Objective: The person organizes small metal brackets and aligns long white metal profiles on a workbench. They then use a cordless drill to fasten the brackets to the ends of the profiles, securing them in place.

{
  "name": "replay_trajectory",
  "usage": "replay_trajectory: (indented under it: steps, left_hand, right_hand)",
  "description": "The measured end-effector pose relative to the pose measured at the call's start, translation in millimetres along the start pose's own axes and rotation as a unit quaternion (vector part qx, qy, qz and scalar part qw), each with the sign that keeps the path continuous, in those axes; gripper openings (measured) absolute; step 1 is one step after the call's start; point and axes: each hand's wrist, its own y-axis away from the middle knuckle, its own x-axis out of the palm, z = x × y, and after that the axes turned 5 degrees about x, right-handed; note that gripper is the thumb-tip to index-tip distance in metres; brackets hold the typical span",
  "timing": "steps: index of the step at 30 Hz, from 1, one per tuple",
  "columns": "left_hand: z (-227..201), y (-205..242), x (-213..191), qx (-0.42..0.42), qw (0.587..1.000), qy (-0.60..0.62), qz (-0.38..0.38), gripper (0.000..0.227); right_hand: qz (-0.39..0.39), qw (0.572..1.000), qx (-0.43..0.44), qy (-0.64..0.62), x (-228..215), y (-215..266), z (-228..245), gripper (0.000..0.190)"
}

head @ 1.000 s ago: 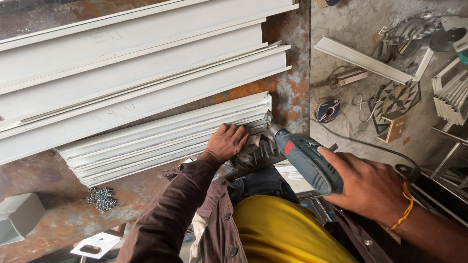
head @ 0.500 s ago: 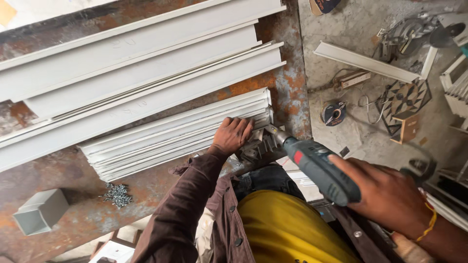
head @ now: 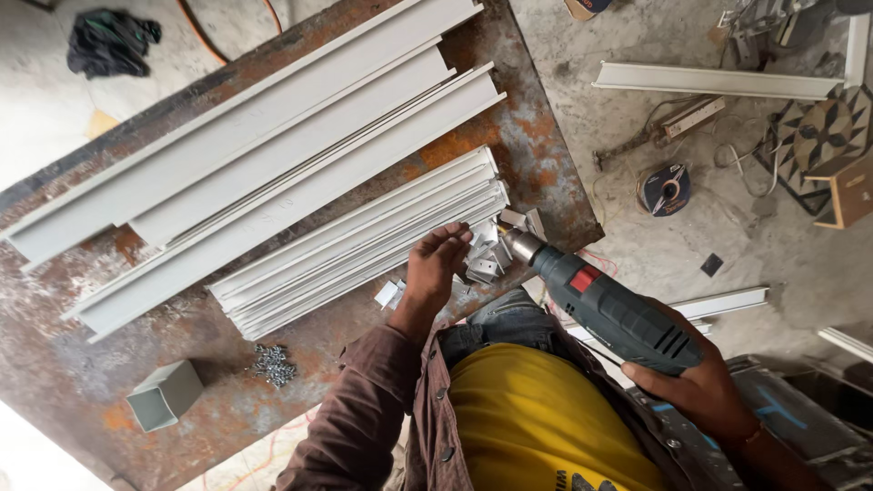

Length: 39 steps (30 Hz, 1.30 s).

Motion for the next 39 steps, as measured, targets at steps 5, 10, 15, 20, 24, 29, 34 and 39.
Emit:
replay_trajectory:
  steps: [5,10,15,20,24,29,34,39]
  left_hand:
    - [-1.5,17.2,6.1,-0.008,1.000,-0.013,0.012,0.018]
    - [5.0,16.0,4.8,0.077,0.995,-0.053,0.034,0.014]
    - [13.9,7.2,2.7,0.065,0.996,-0.051,-0.040,0.015]
    - [7.4,12.6,7.4,0.049,0.999,-0.005,-0.012,0.015]
    - [0.7,14.8,21.8,0.000,0.997,0.066,0.026,0.014]
    - [-2.1,14.8,42.5,0.008,0.995,0.088,0.044,0.011]
    - [1.1,12.4,54.1,0.004,0.995,0.096,0.028,0.013]
    - [4.9,9.8,62.2,0.003,0.995,0.087,-0.038,0.012]
  right_hand:
    - [-0.004,0.999,-0.033,0.001,12.8,21.6,-15.3,0.082]
    - [-0.017,0.999,-0.034,0.019,24.4,39.3,-18.1,0.083]
    - [-0.006,0.999,-0.040,0.021,27.3,41.6,-16.9,0.083]
    - [0.022,0.998,-0.051,0.033,16.1,22.5,-10.7,0.085]
    - [0.038,0.996,-0.059,0.050,2.9,8.3,-7.6,0.085]
    - [0.046,0.996,-0.072,0.040,-8.9,-0.7,-2.2,0.085]
    - [0.052,0.995,-0.068,0.058,-20.4,-7.8,0.5,0.084]
    - [0.050,0.996,-0.048,0.056,-25.1,-12.3,1.6,0.085]
